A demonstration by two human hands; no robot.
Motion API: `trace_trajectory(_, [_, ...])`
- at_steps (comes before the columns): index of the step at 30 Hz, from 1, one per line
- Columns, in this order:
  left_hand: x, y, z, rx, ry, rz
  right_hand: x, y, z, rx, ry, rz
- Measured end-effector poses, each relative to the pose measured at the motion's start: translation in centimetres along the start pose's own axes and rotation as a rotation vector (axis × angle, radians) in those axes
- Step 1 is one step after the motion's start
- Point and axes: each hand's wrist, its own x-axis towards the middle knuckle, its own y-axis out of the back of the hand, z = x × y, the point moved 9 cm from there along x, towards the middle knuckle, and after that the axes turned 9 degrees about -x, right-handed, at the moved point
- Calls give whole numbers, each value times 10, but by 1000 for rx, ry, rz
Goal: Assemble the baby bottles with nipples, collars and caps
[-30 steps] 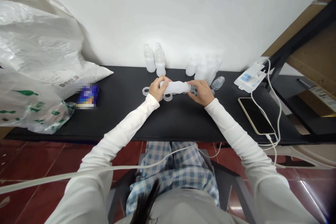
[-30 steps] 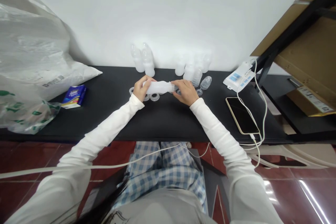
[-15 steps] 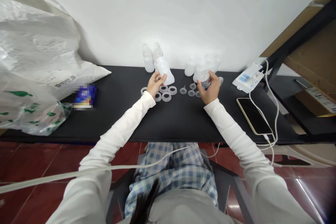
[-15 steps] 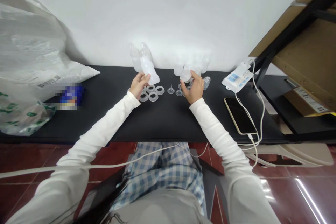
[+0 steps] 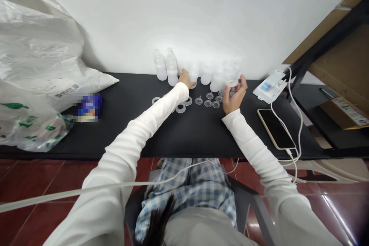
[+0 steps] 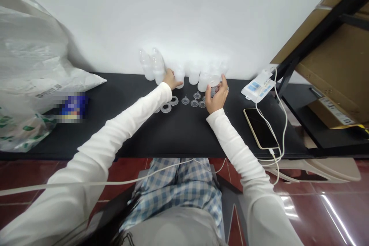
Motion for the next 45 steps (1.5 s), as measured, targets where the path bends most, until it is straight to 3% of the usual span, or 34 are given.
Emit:
trace_trajectory(3, [6, -10, -7, 28, 51, 15, -3, -4, 6, 56, -12, 14])
trace_trajectory(10, [10, -35, 1, 12, 113, 20, -5, -10, 15, 112, -69, -14])
trace_trajectory(14, [2, -35, 8, -81, 81, 36, -6, -12, 10, 104, -82, -88])
trace_trajectory(17, [-28, -23, 31, -118, -78, 25, -10, -16, -4, 111, -36, -156])
trace_trajectory(22, [-119, -16, 90, -192, -330, -267, -23, -29, -45, 218, 127, -345])
trace_trajectory(25, [-157, -10, 109, -131, -439, -364, -33, -34, -67, 329, 205, -461])
trace_trajectory(32, [-166, 3, 85, -190, -418, -280, -45, -30, -90, 542, 302, -561])
trace_trajectory(40, [-166, 13, 85, -213, -340, -119, -47, -34, -96, 596, 213, -593])
trace_trajectory(45, [-159, 13, 76, -182, -269, -108, -53, -46, -94, 590, 165, -630])
